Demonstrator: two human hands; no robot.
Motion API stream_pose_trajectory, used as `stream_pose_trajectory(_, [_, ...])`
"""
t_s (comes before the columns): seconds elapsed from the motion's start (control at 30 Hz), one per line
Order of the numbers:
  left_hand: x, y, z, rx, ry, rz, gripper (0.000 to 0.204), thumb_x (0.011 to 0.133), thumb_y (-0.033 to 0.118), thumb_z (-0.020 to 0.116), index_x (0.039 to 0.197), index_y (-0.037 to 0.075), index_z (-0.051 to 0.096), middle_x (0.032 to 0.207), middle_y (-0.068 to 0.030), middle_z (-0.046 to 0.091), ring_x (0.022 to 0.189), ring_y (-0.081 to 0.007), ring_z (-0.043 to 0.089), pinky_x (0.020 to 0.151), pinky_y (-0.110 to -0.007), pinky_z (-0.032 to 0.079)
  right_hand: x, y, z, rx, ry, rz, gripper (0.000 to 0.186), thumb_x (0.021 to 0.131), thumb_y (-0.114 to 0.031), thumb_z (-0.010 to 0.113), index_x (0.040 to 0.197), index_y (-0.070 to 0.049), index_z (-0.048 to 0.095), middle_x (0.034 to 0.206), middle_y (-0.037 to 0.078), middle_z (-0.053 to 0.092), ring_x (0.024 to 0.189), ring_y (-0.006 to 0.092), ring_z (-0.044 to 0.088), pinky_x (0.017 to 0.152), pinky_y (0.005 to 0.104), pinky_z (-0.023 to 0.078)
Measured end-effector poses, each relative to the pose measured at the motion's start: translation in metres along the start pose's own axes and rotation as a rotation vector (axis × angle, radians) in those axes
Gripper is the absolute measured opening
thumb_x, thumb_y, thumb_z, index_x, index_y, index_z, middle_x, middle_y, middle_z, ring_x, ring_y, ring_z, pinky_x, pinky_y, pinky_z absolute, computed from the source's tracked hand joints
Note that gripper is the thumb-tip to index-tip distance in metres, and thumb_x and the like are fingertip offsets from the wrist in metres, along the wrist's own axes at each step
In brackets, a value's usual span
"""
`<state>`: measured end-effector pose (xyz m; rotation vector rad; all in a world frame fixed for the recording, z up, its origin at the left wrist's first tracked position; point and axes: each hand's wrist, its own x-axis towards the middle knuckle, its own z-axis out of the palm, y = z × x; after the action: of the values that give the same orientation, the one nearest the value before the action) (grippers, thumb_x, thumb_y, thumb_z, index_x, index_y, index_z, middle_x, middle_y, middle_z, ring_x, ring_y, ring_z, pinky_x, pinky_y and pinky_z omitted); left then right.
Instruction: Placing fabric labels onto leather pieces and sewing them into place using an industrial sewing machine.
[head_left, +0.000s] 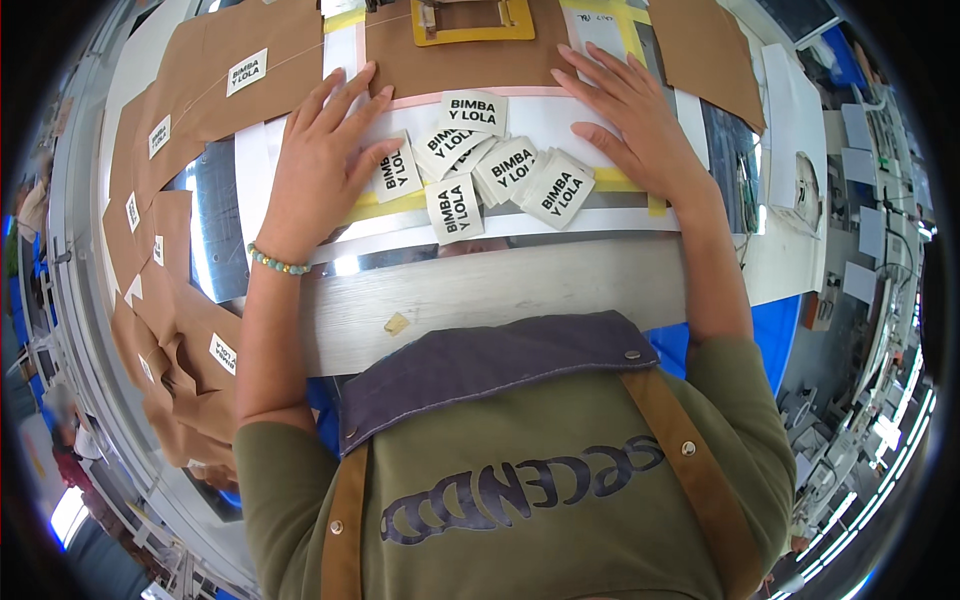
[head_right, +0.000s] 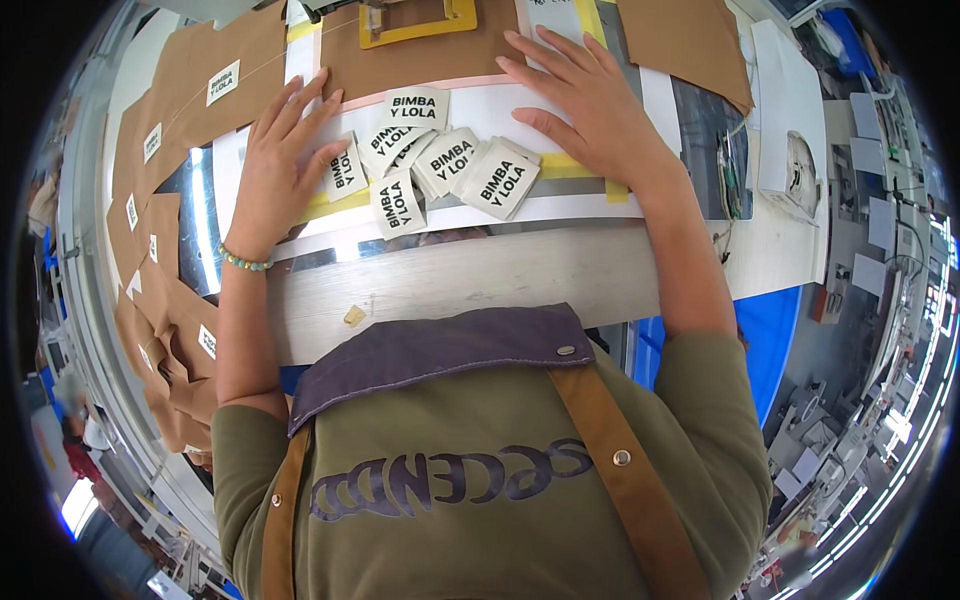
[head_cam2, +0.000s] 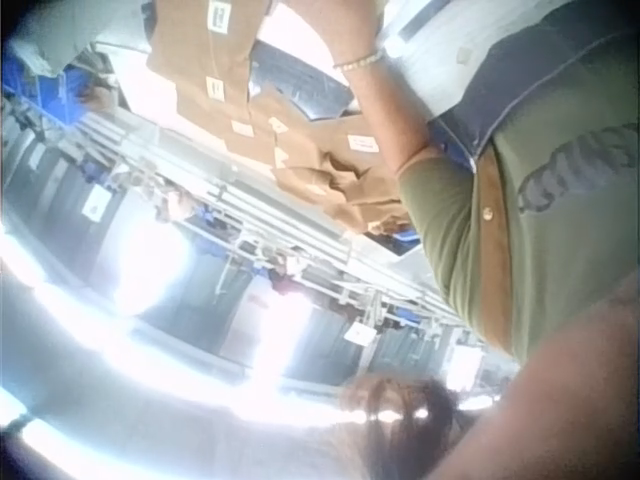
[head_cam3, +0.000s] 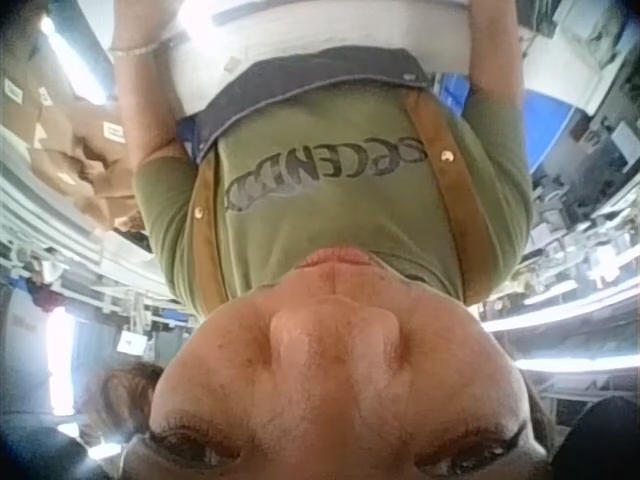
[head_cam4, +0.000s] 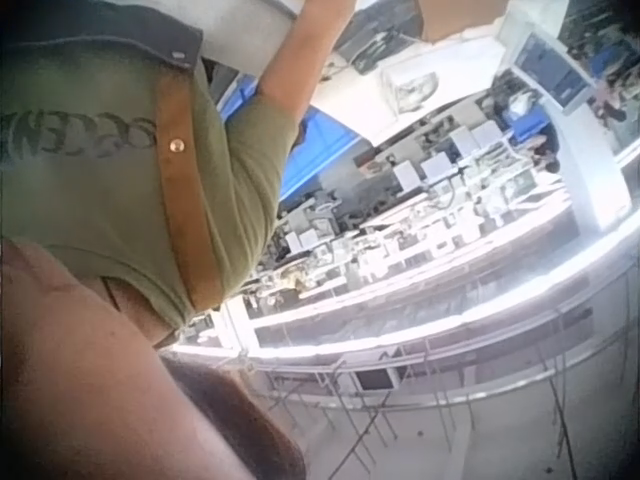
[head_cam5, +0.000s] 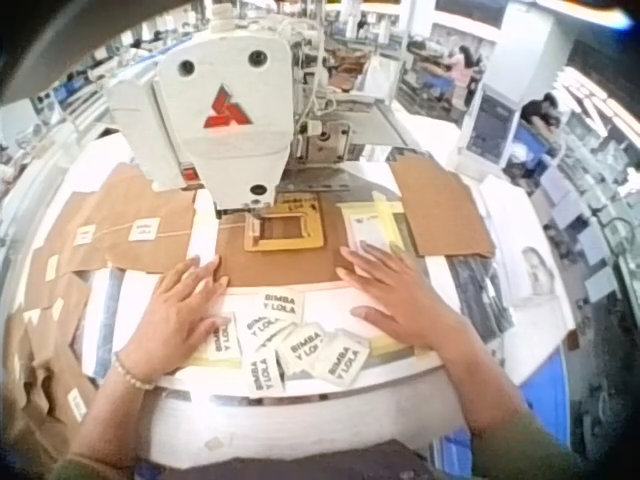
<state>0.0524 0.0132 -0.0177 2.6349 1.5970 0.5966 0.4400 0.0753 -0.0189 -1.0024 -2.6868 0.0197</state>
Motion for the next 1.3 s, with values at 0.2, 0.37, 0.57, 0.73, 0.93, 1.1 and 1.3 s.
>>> stream_pose_trajectory(0.2, [-0.001,0.003,-0.002,-0.014,0.013,-0.004,0.051,0.099,0.027,0.077,0.145,0.007,0.069,0.163,-0.0086,0.057,0.151,-0.0376,0.049,0.124,-0.050,0.042,0.001,0.000,-0.001,0.011,0.014,-0.011,0.055,0.111,-0.045,0.058,0.157,-0.015,0.059,0.171,0.006,0.047,0.159,0.0323,0.038,0.133,0.0563,0.024])
stream_pose_trajectory(0.37, [-0.001,0.003,0.000,-0.021,0.036,-0.006,0.048,0.100,0.024,0.075,0.144,0.007,0.070,0.162,-0.0086,0.058,0.150,-0.0379,0.051,0.124,-0.049,0.043,0.016,-0.015,-0.014,0.060,0.082,-0.043,0.046,0.107,-0.036,0.065,0.145,-0.010,0.068,0.159,0.010,0.060,0.151,0.0331,0.050,0.127,0.0529,0.035])
stream_pose_trajectory(0.57, [-0.002,0.005,-0.005,-0.113,0.150,-0.046,0.045,0.099,0.016,0.074,0.144,0.009,0.070,0.161,-0.0096,0.060,0.146,-0.0356,0.055,0.121,-0.047,0.046,0.056,-0.065,-0.013,0.127,0.113,-0.139,0.029,0.099,-0.024,0.075,0.123,-0.008,0.077,0.129,0.007,0.075,0.119,0.0303,0.068,0.102,0.0443,0.053])
stream_pose_trajectory(0.73, [-0.004,0.003,-0.013,-0.244,0.220,-0.108,0.039,0.099,0.018,0.077,0.136,0.008,0.074,0.152,-0.0082,0.067,0.132,-0.0335,0.065,0.110,-0.044,0.053,0.062,-0.067,-0.002,0.053,0.086,-0.210,0.017,0.095,-0.020,0.077,0.105,-0.007,0.079,0.118,0.004,0.077,0.103,0.0265,0.072,0.087,0.0409,0.057])
stream_pose_trajectory(0.93, [-0.011,0.022,-0.031,-0.316,0.076,-0.105,0.053,0.096,0.027,0.081,0.144,0.009,0.068,0.157,-0.0113,0.061,0.141,-0.0370,0.058,0.116,-0.047,0.047,0.069,-0.058,-0.010,0.209,0.215,-0.123,0.009,0.091,-0.016,0.073,0.087,-0.008,0.074,0.091,0.004,0.070,0.086,0.0262,0.070,0.070,0.0429,0.056])
stream_pose_trajectory(1.1, [-0.014,0.055,-0.016,-0.269,-0.081,0.110,0.094,0.087,0.052,0.084,0.165,0.012,0.048,0.176,-0.0158,0.037,0.162,-0.0404,0.032,0.131,-0.056,0.028,0.101,-0.019,-0.020,-0.111,0.433,-0.205,0.005,0.087,-0.014,0.073,0.089,-0.009,0.074,0.090,0.004,0.069,0.085,0.0254,0.070,0.070,0.0408,0.057])
stream_pose_trajectory(1.3, [0.010,0.053,0.003,-0.369,-0.168,0.223,0.077,0.095,0.036,0.079,0.161,0.010,0.051,0.171,-0.0157,0.044,0.160,-0.0379,0.036,0.130,-0.052,0.034,0.124,-0.003,0.008,-0.410,0.274,-0.365,0.005,0.082,-0.013,0.074,0.087,-0.012,0.074,0.090,0.000,0.070,0.096,0.0190,0.071,0.083,0.0347,0.055])
